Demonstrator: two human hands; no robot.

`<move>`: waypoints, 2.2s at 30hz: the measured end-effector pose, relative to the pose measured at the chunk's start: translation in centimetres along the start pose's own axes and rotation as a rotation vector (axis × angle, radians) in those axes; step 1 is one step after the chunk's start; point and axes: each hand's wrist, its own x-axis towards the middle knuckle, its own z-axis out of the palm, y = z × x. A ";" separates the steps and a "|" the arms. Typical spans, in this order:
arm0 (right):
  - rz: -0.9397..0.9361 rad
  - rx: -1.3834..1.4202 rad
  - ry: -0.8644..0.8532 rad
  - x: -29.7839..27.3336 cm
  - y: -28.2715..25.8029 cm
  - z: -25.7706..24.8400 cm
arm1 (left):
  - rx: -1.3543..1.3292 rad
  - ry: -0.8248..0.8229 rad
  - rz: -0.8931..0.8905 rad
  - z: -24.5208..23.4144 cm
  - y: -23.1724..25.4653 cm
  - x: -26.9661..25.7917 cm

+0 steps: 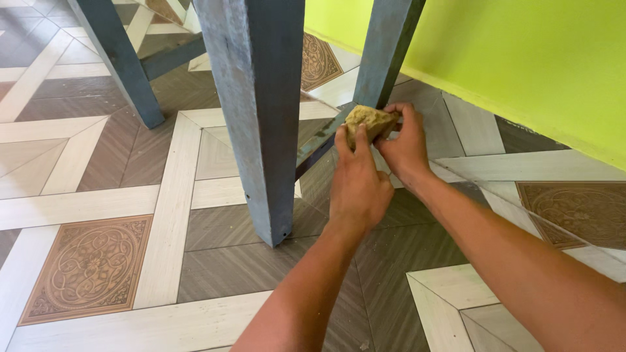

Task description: The person uses a sanding block to smooth the surface of a blue wooden bench. They systematically sand the legs, the side edges, and the top surface of the bench in a room with patterned flooring.

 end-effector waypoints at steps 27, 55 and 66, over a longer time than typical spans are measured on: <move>0.367 0.495 -0.385 -8.3 -12.7 2.3 | -0.032 0.028 -0.067 -9.0 1.5 -13.9; -0.055 0.221 -0.309 -6.5 -23.4 -3.8 | -0.135 0.262 -0.037 -18.8 7.0 -13.5; -0.368 0.161 -0.133 -0.9 -31.4 -9.2 | -0.283 0.349 0.155 -24.7 13.4 -9.8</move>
